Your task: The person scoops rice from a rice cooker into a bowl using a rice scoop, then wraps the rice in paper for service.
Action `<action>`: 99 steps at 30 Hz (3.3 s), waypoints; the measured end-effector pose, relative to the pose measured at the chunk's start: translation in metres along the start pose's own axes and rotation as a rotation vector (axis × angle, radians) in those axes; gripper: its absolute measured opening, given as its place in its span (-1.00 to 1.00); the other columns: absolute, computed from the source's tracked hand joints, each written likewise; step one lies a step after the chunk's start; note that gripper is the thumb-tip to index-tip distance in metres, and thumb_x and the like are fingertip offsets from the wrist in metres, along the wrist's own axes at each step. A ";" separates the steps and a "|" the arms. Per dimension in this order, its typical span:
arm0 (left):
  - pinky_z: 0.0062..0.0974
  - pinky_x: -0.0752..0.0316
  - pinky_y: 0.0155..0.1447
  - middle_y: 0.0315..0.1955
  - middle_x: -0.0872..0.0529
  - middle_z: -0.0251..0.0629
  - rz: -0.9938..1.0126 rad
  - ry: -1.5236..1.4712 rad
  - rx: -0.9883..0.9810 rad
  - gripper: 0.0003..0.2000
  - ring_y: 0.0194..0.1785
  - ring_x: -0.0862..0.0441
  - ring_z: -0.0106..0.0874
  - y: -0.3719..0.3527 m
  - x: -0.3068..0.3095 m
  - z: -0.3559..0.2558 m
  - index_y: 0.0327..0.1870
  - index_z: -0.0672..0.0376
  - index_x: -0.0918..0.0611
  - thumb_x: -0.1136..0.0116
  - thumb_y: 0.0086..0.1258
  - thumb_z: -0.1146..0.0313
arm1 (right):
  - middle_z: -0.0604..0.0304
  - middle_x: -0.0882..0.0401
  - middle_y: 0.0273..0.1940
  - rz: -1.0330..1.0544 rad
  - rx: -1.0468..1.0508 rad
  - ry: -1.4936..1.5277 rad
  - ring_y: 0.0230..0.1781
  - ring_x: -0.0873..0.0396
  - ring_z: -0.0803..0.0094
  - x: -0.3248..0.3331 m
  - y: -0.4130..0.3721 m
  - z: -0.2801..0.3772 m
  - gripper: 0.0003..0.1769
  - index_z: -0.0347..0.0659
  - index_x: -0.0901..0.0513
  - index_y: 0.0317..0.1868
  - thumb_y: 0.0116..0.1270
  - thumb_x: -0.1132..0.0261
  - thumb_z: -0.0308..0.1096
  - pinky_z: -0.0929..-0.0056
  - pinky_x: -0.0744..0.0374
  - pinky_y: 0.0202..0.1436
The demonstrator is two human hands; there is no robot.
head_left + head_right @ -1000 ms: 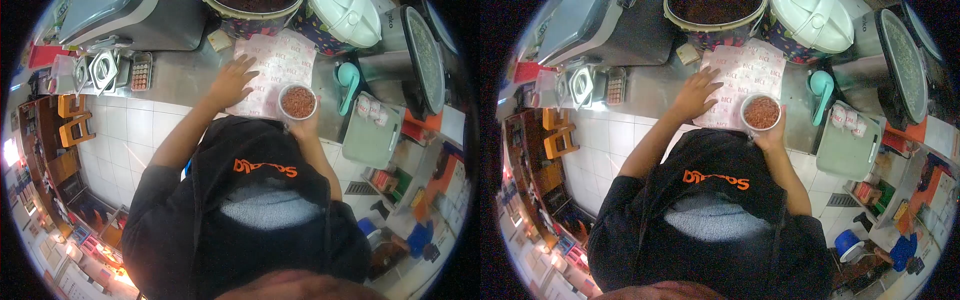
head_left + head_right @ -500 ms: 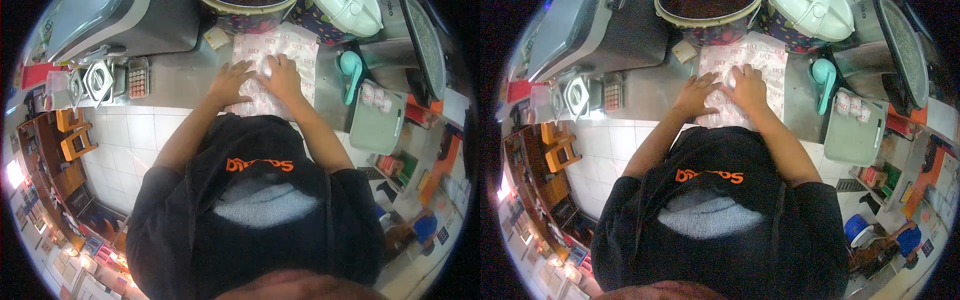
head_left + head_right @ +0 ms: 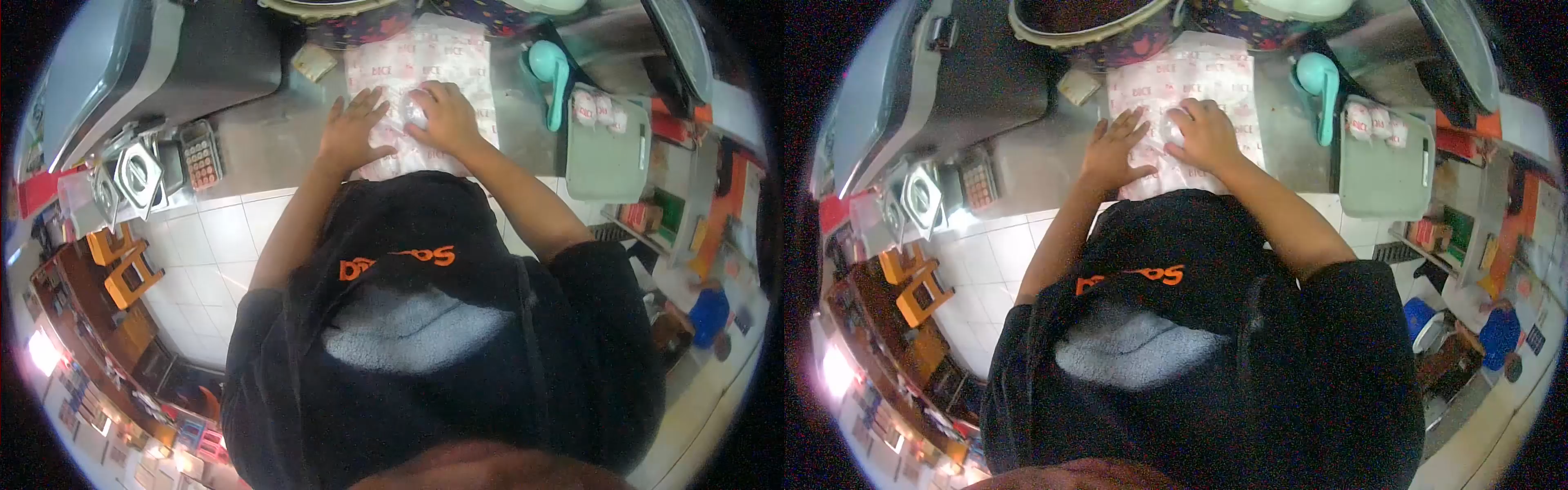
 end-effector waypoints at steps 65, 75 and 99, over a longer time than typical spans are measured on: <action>-0.15 -0.39 0.27 0.23 -0.54 -0.23 -0.274 0.044 -0.456 -0.57 0.29 -0.46 -0.21 -0.024 0.000 -0.085 0.16 0.09 -0.57 -0.21 0.21 0.38 | 0.16 -0.67 -0.08 0.235 -0.332 -0.065 0.06 -0.56 0.07 -0.018 0.055 -0.103 -0.62 -0.06 -0.66 -0.08 0.03 -0.33 -0.23 0.03 -0.48 0.14; -0.20 -0.41 0.19 0.13 -0.59 -0.33 -0.199 0.042 -0.341 -0.57 0.25 -0.48 -0.29 -0.015 -0.003 -0.082 0.19 0.00 -0.57 -0.17 0.23 0.34 | 0.10 -0.60 -0.31 0.117 0.146 -0.083 -0.20 -0.59 0.09 0.023 -0.024 0.020 -0.88 -0.12 -0.61 -0.34 0.11 -0.32 -0.32 0.12 -0.51 -0.14; -0.13 -0.32 0.18 -0.12 -0.65 -0.35 -0.208 0.099 -0.044 -0.74 0.09 -0.50 -0.30 0.038 0.032 -0.041 -0.17 0.02 -0.76 -0.32 0.18 0.13 | 0.12 -0.59 -0.22 0.114 -0.020 -0.212 -0.12 -0.60 0.16 0.001 -0.048 -0.028 -0.85 -0.10 -0.60 -0.20 0.21 -0.22 -0.34 0.21 -0.51 -0.16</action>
Point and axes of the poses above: each hand's wrist, its own y-axis towards the middle knuckle, its own x-axis out of the back of the hand, z = x × y, the point moved 10 cm from there along y, towards the middle knuckle
